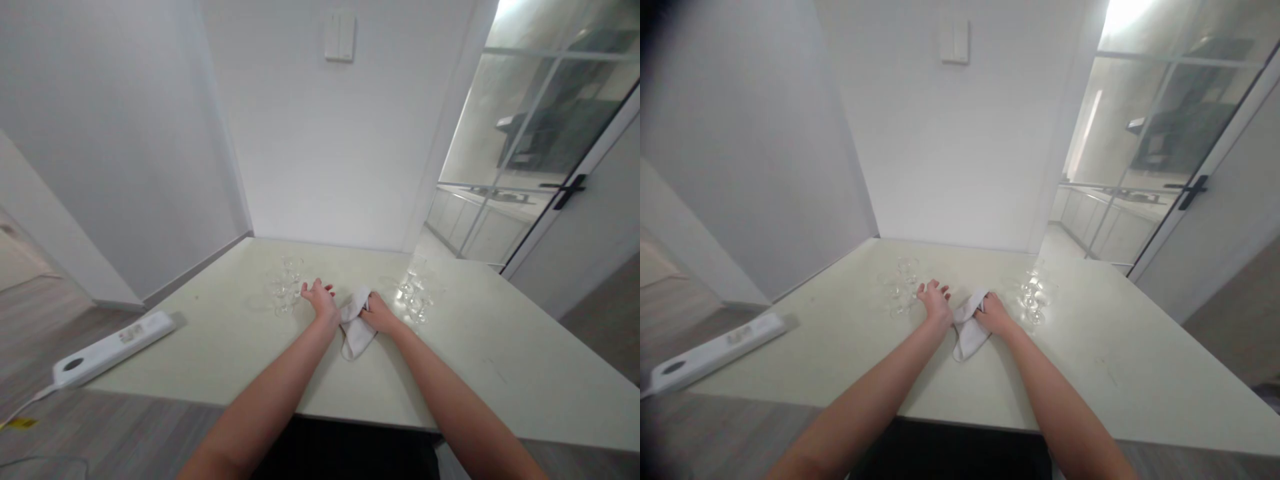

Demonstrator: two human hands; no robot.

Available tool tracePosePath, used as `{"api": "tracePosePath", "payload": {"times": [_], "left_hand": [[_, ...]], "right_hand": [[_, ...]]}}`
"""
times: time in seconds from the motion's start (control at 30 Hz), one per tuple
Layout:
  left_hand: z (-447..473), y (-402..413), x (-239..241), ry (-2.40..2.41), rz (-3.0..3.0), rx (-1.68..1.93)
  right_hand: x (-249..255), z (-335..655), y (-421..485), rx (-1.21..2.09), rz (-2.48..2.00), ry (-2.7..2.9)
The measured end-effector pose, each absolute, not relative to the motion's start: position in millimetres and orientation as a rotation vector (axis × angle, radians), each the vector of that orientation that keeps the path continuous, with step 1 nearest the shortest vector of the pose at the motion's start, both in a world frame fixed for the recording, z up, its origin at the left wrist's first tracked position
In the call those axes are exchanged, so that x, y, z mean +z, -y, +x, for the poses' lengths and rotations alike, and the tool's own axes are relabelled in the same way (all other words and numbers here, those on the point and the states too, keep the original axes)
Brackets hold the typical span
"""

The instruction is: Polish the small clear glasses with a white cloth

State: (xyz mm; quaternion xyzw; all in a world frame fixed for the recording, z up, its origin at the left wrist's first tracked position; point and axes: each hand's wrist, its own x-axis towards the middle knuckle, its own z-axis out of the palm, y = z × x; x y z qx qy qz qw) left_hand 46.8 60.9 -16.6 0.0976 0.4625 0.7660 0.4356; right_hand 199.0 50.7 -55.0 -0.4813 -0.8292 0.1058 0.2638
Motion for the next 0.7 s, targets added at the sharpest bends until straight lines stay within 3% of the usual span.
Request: {"api": "tracePosePath", "payload": {"times": [0.57, 0.7], "left_hand": [[27.5, -61.8, -11.7, -1.156, 0.231, 1.961], [20.0, -70.0, -15.5, -1.142, 0.331, 1.948]], "right_hand": [[-54.6, 198.2, -49.3, 0.329, -1.298, 2.183], [-53.3, 199.6, -50.2, 0.515, -1.230, 2.083]]}}
